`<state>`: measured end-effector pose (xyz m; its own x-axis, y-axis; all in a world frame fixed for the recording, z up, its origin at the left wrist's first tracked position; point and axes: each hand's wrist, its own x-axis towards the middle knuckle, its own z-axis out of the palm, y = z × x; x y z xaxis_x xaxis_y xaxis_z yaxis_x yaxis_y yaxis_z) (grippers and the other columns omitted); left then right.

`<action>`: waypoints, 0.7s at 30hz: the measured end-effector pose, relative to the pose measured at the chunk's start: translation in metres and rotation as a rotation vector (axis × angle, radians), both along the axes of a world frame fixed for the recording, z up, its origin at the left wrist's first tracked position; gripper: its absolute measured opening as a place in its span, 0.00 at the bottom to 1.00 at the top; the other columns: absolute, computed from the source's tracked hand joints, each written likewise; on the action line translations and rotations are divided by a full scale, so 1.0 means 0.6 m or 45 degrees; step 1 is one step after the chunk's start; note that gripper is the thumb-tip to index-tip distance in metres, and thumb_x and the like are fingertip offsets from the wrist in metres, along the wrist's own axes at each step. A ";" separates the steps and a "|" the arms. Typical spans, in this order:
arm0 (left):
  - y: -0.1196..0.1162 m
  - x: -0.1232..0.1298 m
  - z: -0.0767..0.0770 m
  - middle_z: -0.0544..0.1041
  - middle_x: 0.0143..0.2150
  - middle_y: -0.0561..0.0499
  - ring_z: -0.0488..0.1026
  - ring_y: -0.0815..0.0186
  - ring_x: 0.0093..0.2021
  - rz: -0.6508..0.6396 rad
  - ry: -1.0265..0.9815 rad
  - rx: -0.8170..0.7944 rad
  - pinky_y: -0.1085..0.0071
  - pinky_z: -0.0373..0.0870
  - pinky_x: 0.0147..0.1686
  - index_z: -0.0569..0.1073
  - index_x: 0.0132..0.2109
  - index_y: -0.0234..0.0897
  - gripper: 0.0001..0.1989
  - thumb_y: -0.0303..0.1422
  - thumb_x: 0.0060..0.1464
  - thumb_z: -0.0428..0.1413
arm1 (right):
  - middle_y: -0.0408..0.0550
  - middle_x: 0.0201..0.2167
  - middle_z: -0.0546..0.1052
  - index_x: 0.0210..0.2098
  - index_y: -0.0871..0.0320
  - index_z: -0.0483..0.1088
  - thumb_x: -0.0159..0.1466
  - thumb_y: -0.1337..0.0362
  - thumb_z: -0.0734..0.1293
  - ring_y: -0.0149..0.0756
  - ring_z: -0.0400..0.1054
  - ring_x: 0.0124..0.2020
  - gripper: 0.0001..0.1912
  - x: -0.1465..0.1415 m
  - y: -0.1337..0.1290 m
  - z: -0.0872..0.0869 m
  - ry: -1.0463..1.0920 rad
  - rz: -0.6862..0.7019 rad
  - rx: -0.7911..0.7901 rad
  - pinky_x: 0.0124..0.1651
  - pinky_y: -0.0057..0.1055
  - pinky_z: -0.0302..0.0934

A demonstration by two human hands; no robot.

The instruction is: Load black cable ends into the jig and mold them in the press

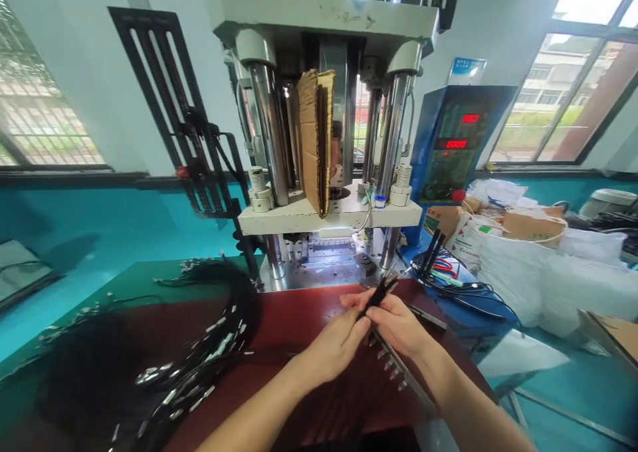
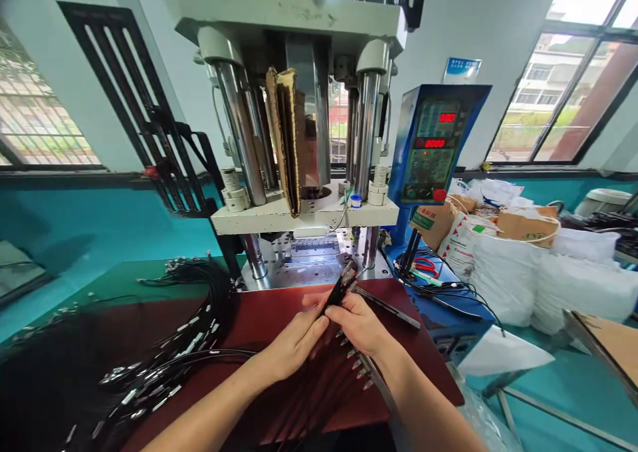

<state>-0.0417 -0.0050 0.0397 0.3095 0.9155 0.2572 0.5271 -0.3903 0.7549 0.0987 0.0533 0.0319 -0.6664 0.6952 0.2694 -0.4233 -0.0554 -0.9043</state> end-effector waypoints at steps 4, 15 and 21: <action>0.007 -0.011 -0.003 0.74 0.37 0.44 0.71 0.63 0.37 0.281 -0.001 0.138 0.67 0.64 0.39 0.65 0.49 0.31 0.19 0.36 0.60 0.36 | 0.47 0.36 0.75 0.33 0.56 0.71 0.55 0.65 0.67 0.40 0.65 0.45 0.05 -0.031 0.006 0.008 0.126 -0.213 -0.128 0.53 0.40 0.54; -0.038 -0.228 0.175 0.72 0.24 0.52 0.68 0.69 0.23 0.709 -0.764 0.167 0.74 0.65 0.25 0.66 0.33 0.32 0.17 0.41 0.57 0.41 | 0.40 0.24 0.67 0.32 0.57 0.68 0.54 0.65 0.69 0.30 0.63 0.28 0.07 -0.056 0.048 0.031 0.212 -0.194 -0.300 0.39 0.34 0.61; -0.143 -0.365 0.280 0.58 0.16 0.58 0.60 0.77 0.17 1.043 -0.977 0.441 0.78 0.58 0.23 0.62 0.29 0.32 0.19 0.33 0.60 0.33 | 0.40 0.24 0.62 0.32 0.57 0.66 0.57 0.67 0.64 0.28 0.60 0.27 0.03 -0.078 0.072 0.135 0.150 -0.205 -0.018 0.34 0.31 0.61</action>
<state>-0.2608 -0.0905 0.2080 -0.6839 0.6137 0.3946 0.1694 -0.3925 0.9040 0.0518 0.0965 0.1127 -0.5108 0.7945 0.3284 -0.5304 0.0094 -0.8477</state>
